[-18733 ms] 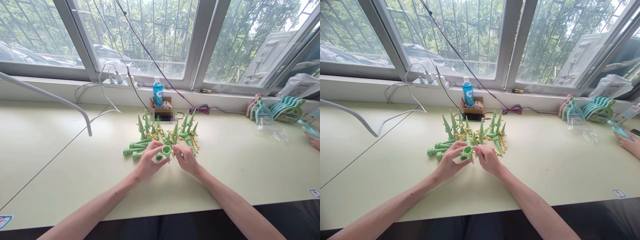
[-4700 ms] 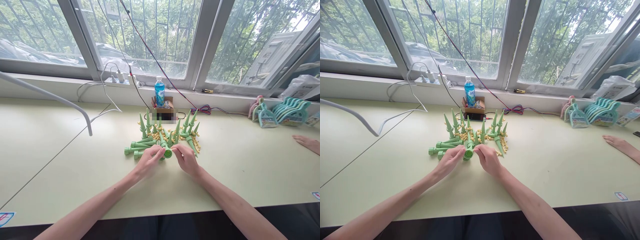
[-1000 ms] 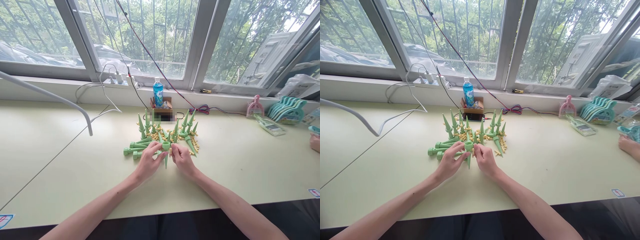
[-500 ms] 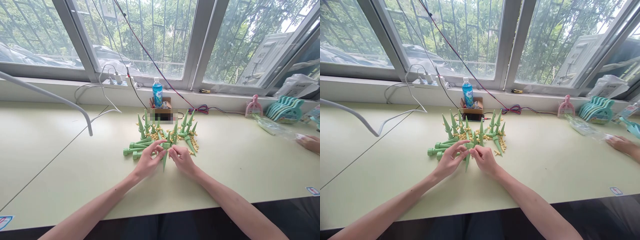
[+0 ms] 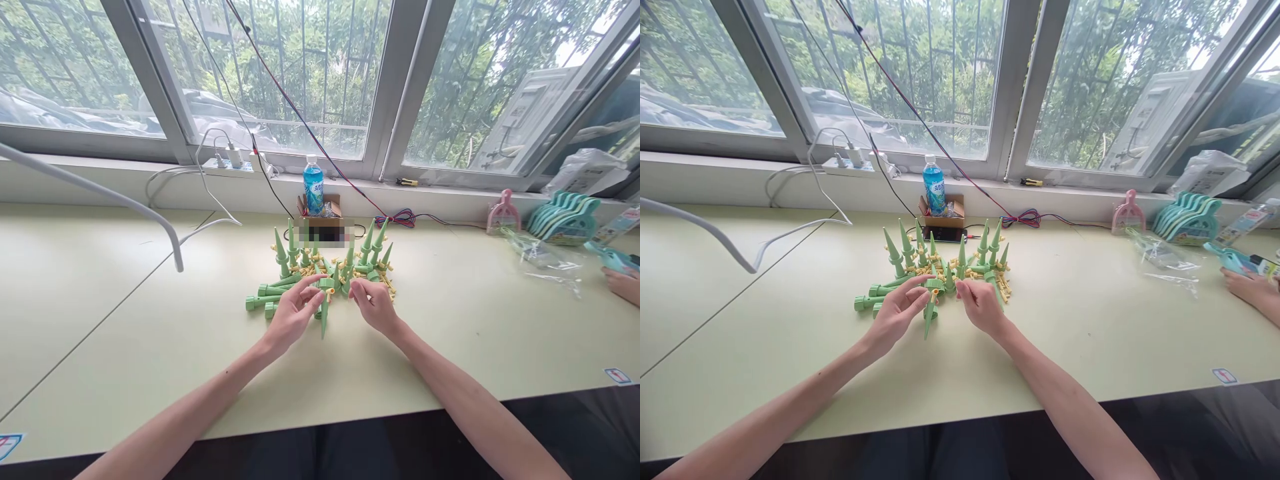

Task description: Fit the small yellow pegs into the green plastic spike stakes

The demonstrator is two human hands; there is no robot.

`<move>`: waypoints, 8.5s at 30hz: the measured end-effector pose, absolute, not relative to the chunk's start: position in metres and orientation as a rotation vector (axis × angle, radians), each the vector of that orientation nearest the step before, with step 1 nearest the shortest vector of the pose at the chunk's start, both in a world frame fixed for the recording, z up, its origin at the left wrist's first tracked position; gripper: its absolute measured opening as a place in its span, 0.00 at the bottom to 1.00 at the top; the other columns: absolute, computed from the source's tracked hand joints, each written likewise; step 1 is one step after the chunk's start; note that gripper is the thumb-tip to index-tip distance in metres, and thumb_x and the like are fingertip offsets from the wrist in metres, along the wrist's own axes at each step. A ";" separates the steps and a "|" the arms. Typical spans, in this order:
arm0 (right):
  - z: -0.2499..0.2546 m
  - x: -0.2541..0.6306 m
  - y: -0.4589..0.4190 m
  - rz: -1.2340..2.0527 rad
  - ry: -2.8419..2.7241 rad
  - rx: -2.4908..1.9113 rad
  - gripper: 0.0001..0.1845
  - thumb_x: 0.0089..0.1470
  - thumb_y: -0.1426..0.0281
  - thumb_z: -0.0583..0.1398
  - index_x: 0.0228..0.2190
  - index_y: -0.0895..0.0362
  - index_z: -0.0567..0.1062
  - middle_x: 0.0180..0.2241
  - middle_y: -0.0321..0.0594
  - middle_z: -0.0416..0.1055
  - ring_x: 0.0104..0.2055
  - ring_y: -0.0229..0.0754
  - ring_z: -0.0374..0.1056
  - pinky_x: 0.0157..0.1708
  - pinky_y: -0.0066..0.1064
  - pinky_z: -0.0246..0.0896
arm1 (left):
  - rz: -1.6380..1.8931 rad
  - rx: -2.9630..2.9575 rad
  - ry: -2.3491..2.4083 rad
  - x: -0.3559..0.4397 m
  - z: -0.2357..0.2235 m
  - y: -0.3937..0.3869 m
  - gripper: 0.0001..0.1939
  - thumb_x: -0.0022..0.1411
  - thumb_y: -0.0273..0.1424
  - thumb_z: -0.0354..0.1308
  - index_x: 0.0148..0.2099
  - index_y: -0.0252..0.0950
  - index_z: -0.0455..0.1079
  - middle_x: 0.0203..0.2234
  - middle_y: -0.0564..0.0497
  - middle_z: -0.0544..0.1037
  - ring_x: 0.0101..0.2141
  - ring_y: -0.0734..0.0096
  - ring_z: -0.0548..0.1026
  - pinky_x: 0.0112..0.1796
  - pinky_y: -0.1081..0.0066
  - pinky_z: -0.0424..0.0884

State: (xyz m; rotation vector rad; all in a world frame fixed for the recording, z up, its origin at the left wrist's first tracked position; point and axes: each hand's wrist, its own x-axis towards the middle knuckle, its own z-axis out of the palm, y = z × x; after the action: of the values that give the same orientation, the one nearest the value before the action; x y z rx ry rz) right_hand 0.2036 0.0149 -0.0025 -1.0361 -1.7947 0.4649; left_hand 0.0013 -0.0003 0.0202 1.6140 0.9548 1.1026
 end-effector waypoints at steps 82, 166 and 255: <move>-0.008 0.235 0.040 0.260 -1.855 -1.347 0.07 0.59 0.67 0.56 0.30 0.55 0.68 0.21 0.32 0.66 0.21 0.35 0.59 0.25 0.27 0.54 | 1.202 2.365 1.144 0.006 -0.005 0.002 0.08 0.66 0.29 0.55 0.34 0.37 0.71 0.27 0.51 0.72 0.32 0.67 0.67 0.33 0.68 0.68; -0.007 0.195 0.011 0.538 -1.879 -0.960 0.07 0.63 0.68 0.54 0.33 0.56 0.69 0.26 0.35 0.66 0.23 0.35 0.60 0.24 0.27 0.58 | 0.933 2.413 1.307 0.000 -0.010 0.008 0.11 0.67 0.34 0.55 0.47 0.36 0.75 0.37 0.47 0.72 0.43 0.59 0.65 0.45 0.57 0.69; 0.003 0.196 0.007 0.728 -1.764 -0.913 0.10 0.63 0.61 0.57 0.37 0.56 0.71 0.29 0.37 0.71 0.21 0.34 0.67 0.19 0.26 0.63 | 1.282 1.590 1.044 0.002 0.006 0.006 0.13 0.65 0.41 0.57 0.44 0.37 0.71 0.33 0.50 0.76 0.31 0.69 0.75 0.32 0.69 0.76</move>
State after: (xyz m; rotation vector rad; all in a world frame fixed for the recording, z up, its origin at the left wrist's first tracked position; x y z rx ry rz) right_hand 0.1965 0.0069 0.0034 -0.9128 -1.7641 0.7280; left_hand 0.0016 0.0061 0.0064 1.5899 1.0438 1.2818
